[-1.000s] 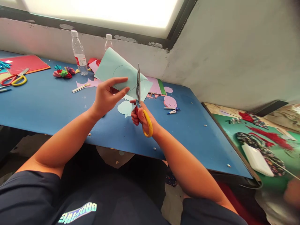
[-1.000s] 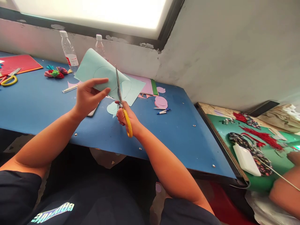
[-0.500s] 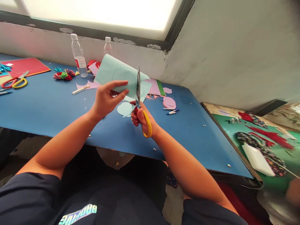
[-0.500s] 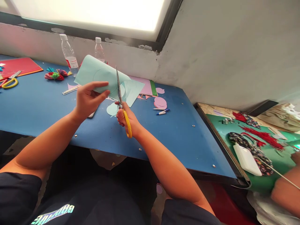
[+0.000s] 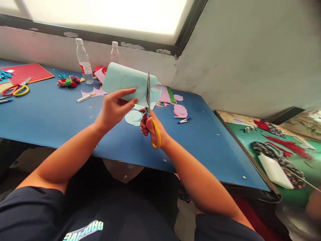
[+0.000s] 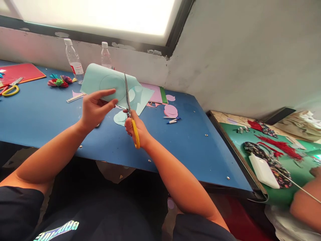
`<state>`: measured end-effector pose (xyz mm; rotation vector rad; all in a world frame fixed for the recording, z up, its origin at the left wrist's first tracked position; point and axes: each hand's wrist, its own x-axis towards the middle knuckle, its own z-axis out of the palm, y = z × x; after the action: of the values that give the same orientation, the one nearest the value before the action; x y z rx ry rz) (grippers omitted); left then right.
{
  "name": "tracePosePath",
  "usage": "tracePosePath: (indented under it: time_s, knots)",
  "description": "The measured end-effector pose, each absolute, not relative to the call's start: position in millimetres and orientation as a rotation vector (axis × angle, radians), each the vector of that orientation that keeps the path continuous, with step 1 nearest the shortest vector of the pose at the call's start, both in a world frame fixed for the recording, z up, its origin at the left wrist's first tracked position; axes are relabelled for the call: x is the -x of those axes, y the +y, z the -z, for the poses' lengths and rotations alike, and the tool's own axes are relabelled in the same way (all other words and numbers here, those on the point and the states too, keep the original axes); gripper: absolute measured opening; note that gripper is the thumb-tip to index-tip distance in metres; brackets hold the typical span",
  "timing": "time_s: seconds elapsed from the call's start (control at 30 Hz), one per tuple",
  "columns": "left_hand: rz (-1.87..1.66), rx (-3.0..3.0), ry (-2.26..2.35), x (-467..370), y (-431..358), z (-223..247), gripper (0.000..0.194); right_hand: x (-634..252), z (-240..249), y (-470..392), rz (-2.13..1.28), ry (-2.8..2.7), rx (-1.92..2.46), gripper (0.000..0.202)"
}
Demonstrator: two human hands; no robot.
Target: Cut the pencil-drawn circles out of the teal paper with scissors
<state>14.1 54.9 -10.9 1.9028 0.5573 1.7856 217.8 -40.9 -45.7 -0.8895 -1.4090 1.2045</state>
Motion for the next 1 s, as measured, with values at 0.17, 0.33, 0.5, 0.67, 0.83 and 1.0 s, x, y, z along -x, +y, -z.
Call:
tracePosePath:
  time_s: [0.17,0.33,0.5,0.67,0.83,1.0]
  knots:
    - [-1.781,-1.883,0.528,-15.2,54.9,13.9,0.046,-218.1,47.2,-39.7,-1.174,-1.418,0.894,0.101]
    - [-1.780,-1.884,0.529,-15.7,53.3,15.8,0.052,-218.9,46.6,-39.4,-1.162,-1.424,0.917,0.101]
    - [-1.798,-1.858,0.564,-17.8,49.9,15.1,0.048,-218.7,48.5,-39.5,-1.147,-1.421,0.912,0.100]
    - [-1.781,-1.843,0.603,-18.8,48.2,14.7,0.051,-217.4,46.5,-40.9,-1.147,-1.410,0.922,0.101]
    - [-1.764,-1.829,0.634,-18.2,49.1,15.5,0.057,-216.4,43.0,-42.9,-1.144,-1.414,0.927,0.099]
    - [-1.768,-1.828,0.612,-18.4,49.9,16.7,0.058,-215.6,44.2,-43.3,-1.134,-1.410,0.909,0.098]
